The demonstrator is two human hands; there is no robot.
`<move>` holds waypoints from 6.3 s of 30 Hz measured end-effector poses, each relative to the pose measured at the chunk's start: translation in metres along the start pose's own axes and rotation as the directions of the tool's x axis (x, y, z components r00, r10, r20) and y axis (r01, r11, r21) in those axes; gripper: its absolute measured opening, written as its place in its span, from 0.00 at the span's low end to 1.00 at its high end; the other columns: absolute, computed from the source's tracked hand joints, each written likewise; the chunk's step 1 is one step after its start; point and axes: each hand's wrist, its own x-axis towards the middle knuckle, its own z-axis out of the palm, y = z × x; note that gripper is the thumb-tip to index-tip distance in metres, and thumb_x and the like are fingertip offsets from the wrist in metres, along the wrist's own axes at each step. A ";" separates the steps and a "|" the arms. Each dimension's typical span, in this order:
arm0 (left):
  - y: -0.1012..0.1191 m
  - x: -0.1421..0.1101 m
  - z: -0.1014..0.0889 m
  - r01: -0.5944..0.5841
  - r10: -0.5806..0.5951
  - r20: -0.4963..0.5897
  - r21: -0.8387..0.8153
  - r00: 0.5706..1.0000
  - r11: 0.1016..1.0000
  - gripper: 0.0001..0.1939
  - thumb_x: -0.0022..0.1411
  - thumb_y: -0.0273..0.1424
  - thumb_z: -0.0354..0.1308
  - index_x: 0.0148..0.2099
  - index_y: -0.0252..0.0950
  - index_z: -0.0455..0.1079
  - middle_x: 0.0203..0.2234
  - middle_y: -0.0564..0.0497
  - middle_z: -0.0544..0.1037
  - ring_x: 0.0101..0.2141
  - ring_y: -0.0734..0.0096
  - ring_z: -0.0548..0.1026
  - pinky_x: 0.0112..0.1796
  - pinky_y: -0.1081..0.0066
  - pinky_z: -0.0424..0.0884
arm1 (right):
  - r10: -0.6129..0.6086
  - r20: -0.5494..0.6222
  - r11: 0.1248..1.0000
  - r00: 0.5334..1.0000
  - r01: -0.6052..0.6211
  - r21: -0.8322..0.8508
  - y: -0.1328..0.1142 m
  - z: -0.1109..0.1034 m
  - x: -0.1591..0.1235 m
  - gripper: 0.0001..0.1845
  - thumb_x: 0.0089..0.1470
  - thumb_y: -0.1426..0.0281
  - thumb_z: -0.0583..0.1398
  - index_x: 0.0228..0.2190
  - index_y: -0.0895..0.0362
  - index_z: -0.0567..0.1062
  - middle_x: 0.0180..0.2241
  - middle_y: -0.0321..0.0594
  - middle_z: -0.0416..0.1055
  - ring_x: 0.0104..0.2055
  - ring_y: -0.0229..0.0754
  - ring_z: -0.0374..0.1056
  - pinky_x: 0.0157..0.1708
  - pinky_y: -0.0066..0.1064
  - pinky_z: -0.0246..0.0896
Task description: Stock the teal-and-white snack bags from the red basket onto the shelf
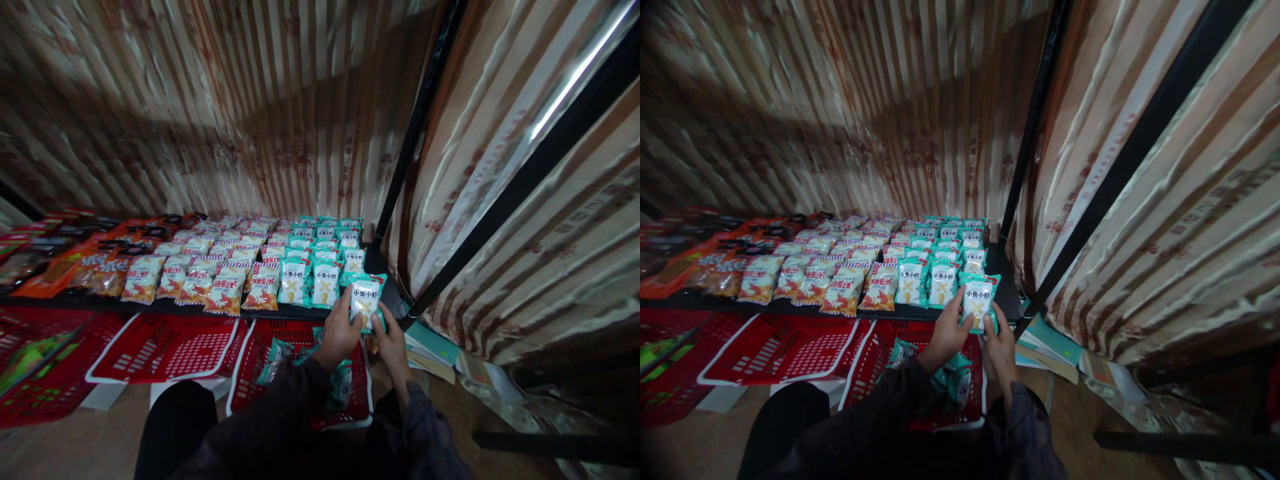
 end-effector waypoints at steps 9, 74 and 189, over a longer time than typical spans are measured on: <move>0.003 0.038 0.017 -0.037 0.043 -0.093 0.067 0.995 0.997 0.37 0.58 0.27 0.51 0.68 0.31 0.48 0.61 0.37 0.62 0.60 0.55 0.62 0.60 0.57 0.58 | -0.212 0.030 0.960 0.977 0.214 -0.181 0.002 0.015 0.052 0.31 0.57 0.53 0.51 0.53 0.61 0.71 0.49 0.52 0.73 0.50 0.51 0.69 0.50 0.45 0.63; -0.037 0.048 0.056 -0.097 0.112 -0.157 0.103 0.981 0.990 0.38 0.56 0.23 0.48 0.69 0.28 0.45 0.67 0.37 0.50 0.66 0.54 0.49 0.63 0.54 0.54 | -0.125 0.091 0.951 0.988 0.146 -0.274 0.003 0.028 0.082 0.36 0.56 0.50 0.50 0.59 0.58 0.63 0.53 0.53 0.71 0.53 0.53 0.68 0.53 0.46 0.61; -0.083 -0.015 0.022 -0.219 0.380 -0.130 0.630 0.916 0.745 0.32 0.56 0.17 0.46 0.64 0.26 0.53 0.66 0.29 0.48 0.67 0.49 0.37 0.58 0.45 0.57 | -0.239 0.101 0.863 0.966 0.259 -0.434 0.004 0.039 0.059 0.39 0.60 0.51 0.44 0.63 0.62 0.52 0.59 0.58 0.61 0.60 0.57 0.59 0.55 0.50 0.55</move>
